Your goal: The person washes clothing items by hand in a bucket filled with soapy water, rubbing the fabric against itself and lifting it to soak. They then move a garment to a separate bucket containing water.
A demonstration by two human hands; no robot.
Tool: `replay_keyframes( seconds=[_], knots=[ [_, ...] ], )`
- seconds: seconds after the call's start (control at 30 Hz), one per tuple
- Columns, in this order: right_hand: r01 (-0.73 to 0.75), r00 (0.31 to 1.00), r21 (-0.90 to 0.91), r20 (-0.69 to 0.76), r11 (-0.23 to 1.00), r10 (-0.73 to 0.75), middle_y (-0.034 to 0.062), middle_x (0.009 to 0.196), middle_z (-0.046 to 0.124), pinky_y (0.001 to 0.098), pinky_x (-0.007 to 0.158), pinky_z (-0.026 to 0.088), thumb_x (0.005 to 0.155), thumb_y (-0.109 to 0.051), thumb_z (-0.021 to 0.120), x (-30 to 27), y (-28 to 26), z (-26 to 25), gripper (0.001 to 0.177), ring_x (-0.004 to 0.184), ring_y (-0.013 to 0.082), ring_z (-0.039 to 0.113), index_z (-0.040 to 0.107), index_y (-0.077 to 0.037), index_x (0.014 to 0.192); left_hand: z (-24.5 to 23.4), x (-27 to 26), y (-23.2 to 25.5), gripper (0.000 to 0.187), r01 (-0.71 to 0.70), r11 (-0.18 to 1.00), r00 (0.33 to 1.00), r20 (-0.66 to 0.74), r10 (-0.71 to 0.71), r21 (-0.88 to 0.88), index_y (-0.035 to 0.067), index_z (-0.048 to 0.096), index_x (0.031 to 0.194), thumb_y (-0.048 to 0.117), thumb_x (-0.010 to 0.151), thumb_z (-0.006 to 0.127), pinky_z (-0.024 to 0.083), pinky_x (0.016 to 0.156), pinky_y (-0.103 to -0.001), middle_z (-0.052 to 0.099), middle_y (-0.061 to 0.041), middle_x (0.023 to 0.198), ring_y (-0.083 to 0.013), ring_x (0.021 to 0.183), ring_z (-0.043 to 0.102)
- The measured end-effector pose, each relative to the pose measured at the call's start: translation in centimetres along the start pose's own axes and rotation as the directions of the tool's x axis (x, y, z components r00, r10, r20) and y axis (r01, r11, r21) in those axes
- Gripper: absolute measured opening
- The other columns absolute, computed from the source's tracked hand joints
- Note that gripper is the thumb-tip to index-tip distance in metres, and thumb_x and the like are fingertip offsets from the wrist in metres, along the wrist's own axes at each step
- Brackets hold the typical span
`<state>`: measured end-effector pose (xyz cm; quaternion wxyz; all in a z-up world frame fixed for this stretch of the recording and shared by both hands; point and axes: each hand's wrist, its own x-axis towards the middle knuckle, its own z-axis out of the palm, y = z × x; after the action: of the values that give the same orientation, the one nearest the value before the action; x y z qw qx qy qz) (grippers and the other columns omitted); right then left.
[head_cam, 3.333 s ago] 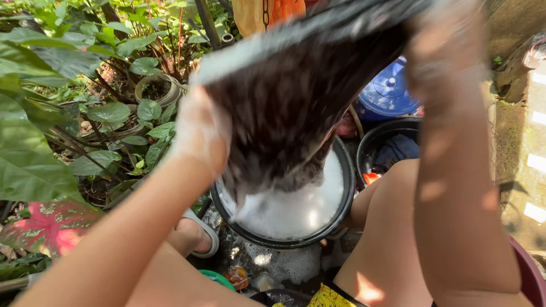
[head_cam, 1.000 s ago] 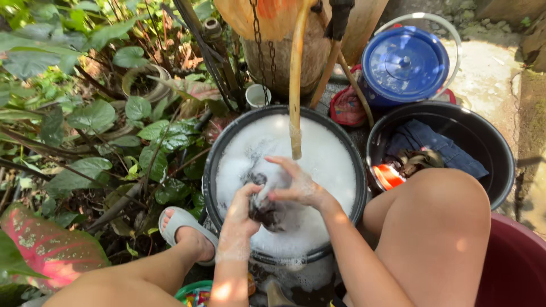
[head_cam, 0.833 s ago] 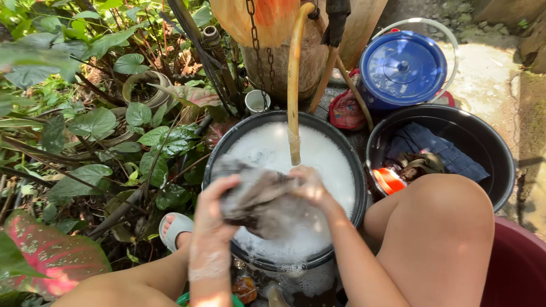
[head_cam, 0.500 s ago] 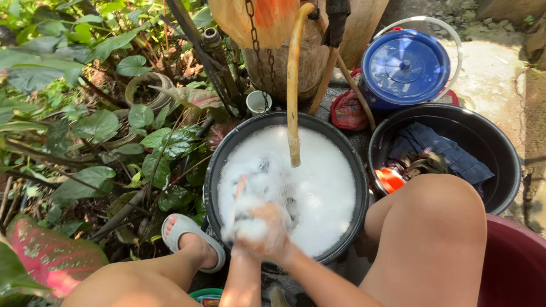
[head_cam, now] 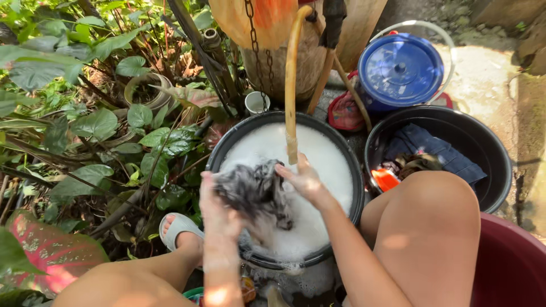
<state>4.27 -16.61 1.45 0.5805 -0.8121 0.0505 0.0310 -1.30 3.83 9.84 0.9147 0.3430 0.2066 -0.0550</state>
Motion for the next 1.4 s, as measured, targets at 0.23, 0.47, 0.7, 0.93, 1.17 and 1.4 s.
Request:
replay_keyframes(
  seconds=[0.23, 0.47, 0.7, 0.93, 1.17, 1.4],
  knots=[
    [0.301, 0.891, -0.309, 0.427, 0.902, -0.15, 0.0271, 0.127, 0.059, 0.0427, 0.101, 0.047, 0.068, -0.043, 0.093, -2.8, 3.0, -1.1, 0.094, 0.119, 0.0373, 0.057, 0.052, 0.007, 0.136, -0.4, 1.4, -1.9, 0.052, 0.117, 0.766, 0.992, -0.044, -0.115, 0.632, 0.005, 0.069, 0.12, 0.033, 0.077, 0.078, 0.029, 0.112, -0.043, 0.062, -0.012, 0.139, -0.026, 0.133, 0.048],
    [-0.219, 0.932, 0.741, 0.351, 0.635, -0.088, 0.0069, 0.097, 0.072, 0.0342, 0.085, 0.059, 0.08, -0.015, 0.07, -4.7, -3.3, -1.7, 0.04, 0.087, 0.0186, 0.07, 0.069, -0.007, 0.119, -1.8, 2.9, -0.4, 0.041, 0.038, 0.997, 0.973, -0.224, -0.053, -0.07, 0.006, 0.066, 0.108, 0.04, 0.086, 0.072, 0.057, 0.088, -0.047, 0.069, -0.013, 0.105, -0.0287, 0.097, 0.067],
    [0.369, 0.929, 0.217, -0.05, 0.904, -0.367, 0.0045, 0.081, 0.068, 0.0319, 0.065, 0.053, 0.096, -0.033, 0.063, -5.9, 1.6, 8.1, 0.033, 0.074, 0.019, 0.065, 0.072, -0.003, 0.09, -2.5, 2.0, -10.2, 0.04, 0.062, 0.994, 0.989, -0.129, -0.074, -0.093, 0.014, 0.07, 0.113, 0.047, 0.09, 0.066, 0.059, 0.077, -0.037, 0.073, -0.012, 0.098, -0.0243, 0.088, 0.068],
    [0.42, 0.892, 0.09, -0.222, 0.903, -0.393, 0.0092, 0.069, 0.062, 0.0402, 0.065, 0.052, 0.092, -0.039, 0.063, -5.0, 3.6, 8.4, 0.044, 0.071, 0.0224, 0.063, 0.066, 0.001, 0.075, -1.0, 2.4, -7.7, 0.043, 0.224, 0.969, 0.93, -0.32, -0.179, 0.108, 0.012, 0.063, 0.127, 0.037, 0.095, 0.048, 0.06, 0.082, -0.031, 0.074, -0.007, 0.116, -0.0217, 0.102, 0.07],
    [0.036, 0.989, 0.468, 0.111, 0.883, -0.099, 0.015, 0.135, 0.063, 0.0372, 0.112, 0.042, 0.097, -0.064, 0.058, -1.4, 0.2, -0.7, 0.075, 0.127, 0.0221, 0.056, 0.055, -0.006, 0.144, -0.6, 0.2, 0.6, 0.061, 0.15, 0.989, 0.987, 0.059, -0.149, -0.011, 0.001, 0.061, 0.129, 0.047, 0.09, 0.067, 0.059, 0.09, -0.041, 0.066, -0.017, 0.121, -0.0299, 0.106, 0.062],
    [0.149, 0.955, -0.353, 0.293, 0.924, -0.042, 0.0182, 0.138, 0.053, 0.0437, 0.105, 0.041, 0.07, -0.047, 0.087, -2.5, 7.0, -2.0, 0.089, 0.129, 0.0351, 0.049, 0.053, -0.004, 0.14, -3.1, 3.4, -3.3, 0.047, 0.144, 0.861, 0.966, 0.119, -0.229, 0.488, -0.006, 0.067, 0.121, 0.026, 0.089, 0.079, 0.045, 0.09, -0.042, 0.063, -0.018, 0.119, -0.0283, 0.105, 0.056]
  ],
)
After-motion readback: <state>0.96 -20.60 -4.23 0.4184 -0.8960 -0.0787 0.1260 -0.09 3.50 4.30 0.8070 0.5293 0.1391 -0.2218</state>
